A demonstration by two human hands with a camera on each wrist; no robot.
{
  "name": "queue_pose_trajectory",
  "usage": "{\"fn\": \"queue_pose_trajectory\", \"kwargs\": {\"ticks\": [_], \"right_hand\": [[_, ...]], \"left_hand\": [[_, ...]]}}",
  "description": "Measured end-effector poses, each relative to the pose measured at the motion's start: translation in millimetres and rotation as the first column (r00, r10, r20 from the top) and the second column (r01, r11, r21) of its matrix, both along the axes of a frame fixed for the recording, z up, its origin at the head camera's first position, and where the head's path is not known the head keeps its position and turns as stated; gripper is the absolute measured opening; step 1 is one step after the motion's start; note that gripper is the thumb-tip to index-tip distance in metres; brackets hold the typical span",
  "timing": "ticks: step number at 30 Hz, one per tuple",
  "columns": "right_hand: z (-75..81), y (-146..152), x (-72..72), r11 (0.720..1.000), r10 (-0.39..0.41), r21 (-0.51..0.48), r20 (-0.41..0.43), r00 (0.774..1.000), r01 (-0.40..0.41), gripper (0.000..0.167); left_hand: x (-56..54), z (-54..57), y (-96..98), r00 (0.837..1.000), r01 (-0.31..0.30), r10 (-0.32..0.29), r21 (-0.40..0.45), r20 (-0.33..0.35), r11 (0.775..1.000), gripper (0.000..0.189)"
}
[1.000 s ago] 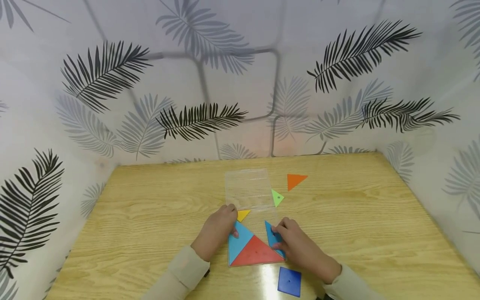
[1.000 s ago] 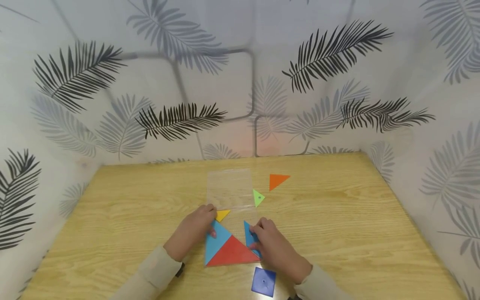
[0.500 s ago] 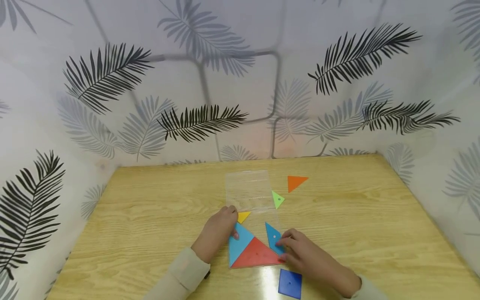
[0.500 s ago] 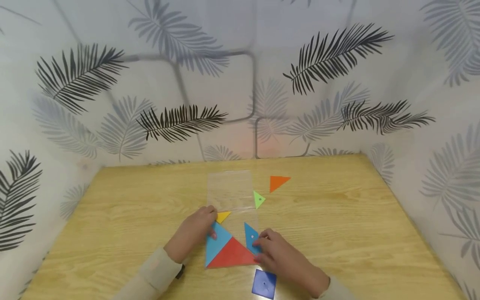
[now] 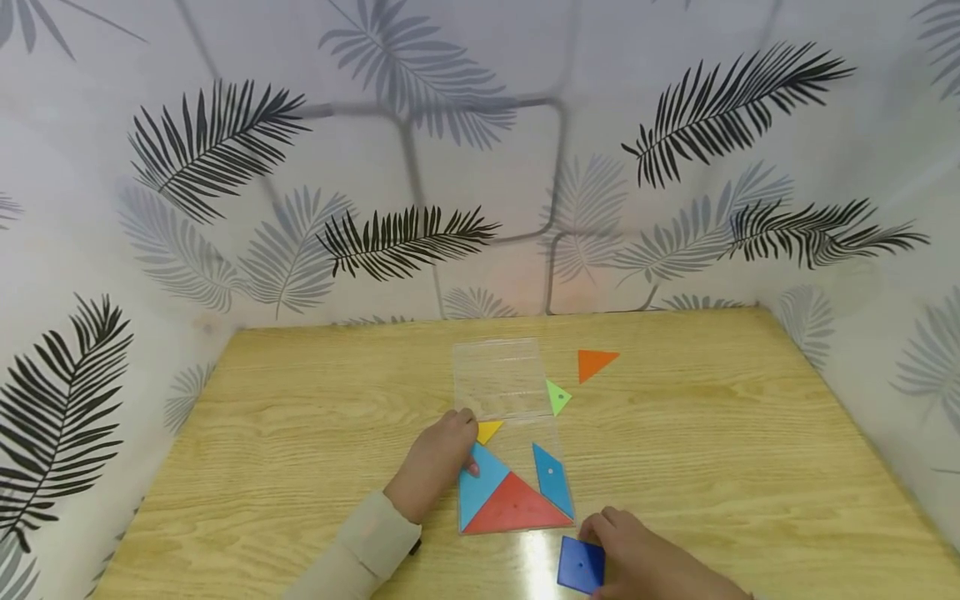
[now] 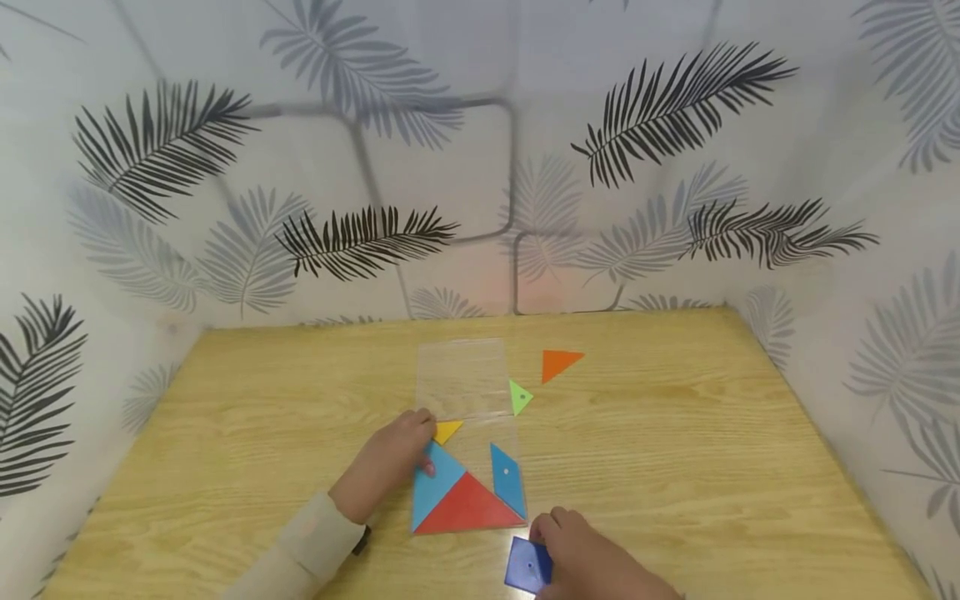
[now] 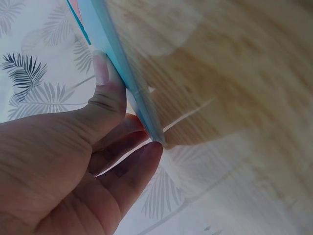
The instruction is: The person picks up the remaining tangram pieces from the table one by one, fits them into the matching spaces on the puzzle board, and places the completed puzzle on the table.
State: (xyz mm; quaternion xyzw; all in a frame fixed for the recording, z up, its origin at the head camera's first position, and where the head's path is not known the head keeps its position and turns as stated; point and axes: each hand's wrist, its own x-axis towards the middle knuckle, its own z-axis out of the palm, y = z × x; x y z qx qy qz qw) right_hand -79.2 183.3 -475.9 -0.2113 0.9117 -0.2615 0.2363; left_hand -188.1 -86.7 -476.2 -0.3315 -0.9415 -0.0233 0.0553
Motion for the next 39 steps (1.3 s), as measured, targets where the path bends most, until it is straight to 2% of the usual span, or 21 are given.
{"fn": "queue_pose_trajectory", "kwargs": {"ticks": [3, 7, 14, 20, 24, 27, 31, 36, 39], "right_hand": [[-3.3, -2.4, 2.6, 1.0, 0.026, 0.007, -0.038, 0.999, -0.026, 0.047], [-9.3, -6.1, 4.2, 1.0, 0.012, 0.011, -0.086, 0.996, -0.011, 0.044], [-12.8, -12.1, 8.0, 0.999, -0.046, 0.011, -0.141, 0.989, 0.048, 0.053], [-8.8, -19.8, 5.8, 0.997, -0.08, 0.012, -0.103, 0.991, 0.082, 0.048], [-5.6, -23.4, 4.9, 0.996, -0.087, -0.011, -0.071, 0.994, 0.086, 0.043], [-3.2, -25.4, 3.2, 0.991, -0.125, -0.043, 0.041, 0.991, 0.126, 0.039], [-2.4, -27.9, 1.9, 0.98, -0.167, -0.078, 0.153, 0.974, 0.181, 0.037], [-5.6, -29.0, 2.1, 0.975, -0.142, -0.153, 0.124, 0.982, 0.16, 0.032], [-6.4, -29.9, 0.8, 0.966, -0.131, -0.207, 0.138, 0.982, 0.158, 0.025]], "left_hand": [[-0.3, 0.8, 0.6, 1.0, -0.015, 0.015, -0.006, 0.024, 1.0, 0.047], [-0.9, -0.2, 1.0, 0.999, -0.023, 0.023, -0.015, 0.035, 1.0, 0.047], [0.3, -1.1, 0.4, 1.0, -0.01, 0.01, -0.003, 0.015, 1.0, 0.045], [1.2, -1.4, -0.4, 1.0, 0.005, -0.005, 0.007, -0.024, 1.0, 0.043], [0.1, -2.4, 0.1, 1.0, -0.003, 0.003, -0.006, -0.014, 1.0, 0.044], [-1.2, -3.1, 0.9, 1.0, -0.016, 0.016, -0.014, 0.006, 1.0, 0.045], [-0.9, -3.9, 0.6, 1.0, -0.012, 0.011, -0.025, -0.019, 1.0, 0.045], [-1.0, -5.5, -0.1, 0.998, -0.002, 0.001, -0.023, -0.06, 1.0, 0.042], [-1.3, -5.8, -0.1, 0.998, 0.002, -0.004, -0.017, -0.068, 1.0, 0.042]]}}
